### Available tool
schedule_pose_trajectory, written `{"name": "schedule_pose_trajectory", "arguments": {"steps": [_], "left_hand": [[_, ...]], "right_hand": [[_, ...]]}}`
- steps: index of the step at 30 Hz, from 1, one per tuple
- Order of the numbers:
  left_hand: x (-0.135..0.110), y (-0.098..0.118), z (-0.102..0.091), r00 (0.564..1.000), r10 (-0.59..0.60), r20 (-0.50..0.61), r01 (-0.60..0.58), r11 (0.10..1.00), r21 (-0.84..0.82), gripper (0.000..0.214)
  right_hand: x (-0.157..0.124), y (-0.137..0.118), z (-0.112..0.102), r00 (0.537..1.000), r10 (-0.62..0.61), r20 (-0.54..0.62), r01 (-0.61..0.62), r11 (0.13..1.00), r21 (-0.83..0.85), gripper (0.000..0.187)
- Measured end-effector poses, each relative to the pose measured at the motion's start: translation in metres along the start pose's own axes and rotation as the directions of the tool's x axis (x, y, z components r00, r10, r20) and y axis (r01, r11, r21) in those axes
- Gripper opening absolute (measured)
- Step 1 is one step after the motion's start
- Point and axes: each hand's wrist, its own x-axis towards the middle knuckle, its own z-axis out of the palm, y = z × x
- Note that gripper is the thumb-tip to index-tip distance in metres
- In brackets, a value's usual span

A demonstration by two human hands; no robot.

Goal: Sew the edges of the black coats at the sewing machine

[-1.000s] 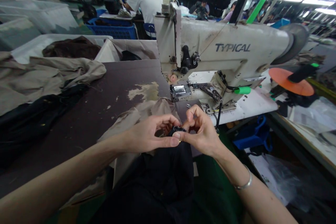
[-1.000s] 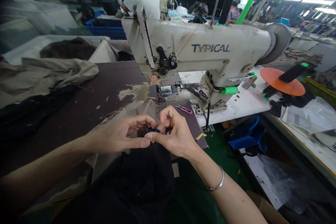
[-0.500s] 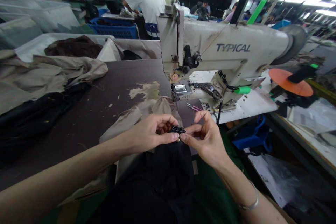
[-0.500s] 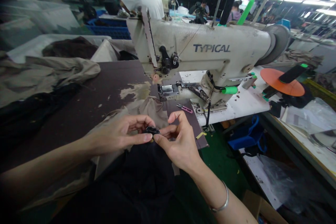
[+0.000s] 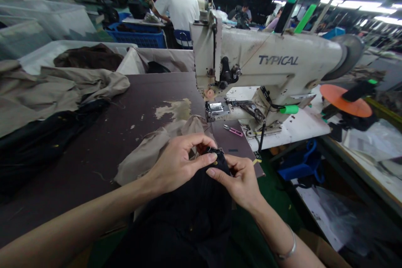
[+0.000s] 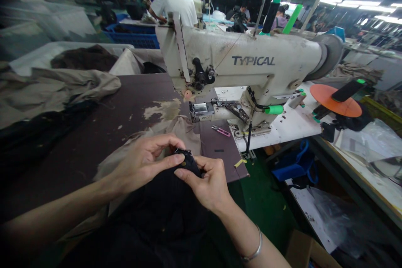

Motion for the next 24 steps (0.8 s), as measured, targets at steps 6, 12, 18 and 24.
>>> {"name": "schedule_pose_trajectory", "arguments": {"steps": [6,12,18,24], "left_hand": [[-0.003,0.000,0.003,0.999,0.019,-0.041,-0.018,1.000,0.019,0.009],[-0.001,0.003,-0.009,0.995,-0.028,0.091,0.028,1.000,0.004,0.016],[0.022,0.010,-0.029,0.919,-0.142,0.368,0.170,0.984,-0.046,0.027],[0.032,0.007,-0.032,0.787,-0.283,0.549,0.360,0.932,-0.035,0.034]], "right_hand": [[0.001,0.001,-0.001,0.999,0.024,0.042,-0.025,1.000,0.014,0.020],[-0.003,0.007,0.003,1.000,-0.012,0.007,0.013,0.997,-0.079,0.027],[-0.003,0.004,0.002,0.997,-0.070,0.044,0.077,0.979,-0.187,0.031],[-0.004,0.004,0.001,0.973,-0.202,0.111,0.223,0.947,-0.233,0.019]]}}
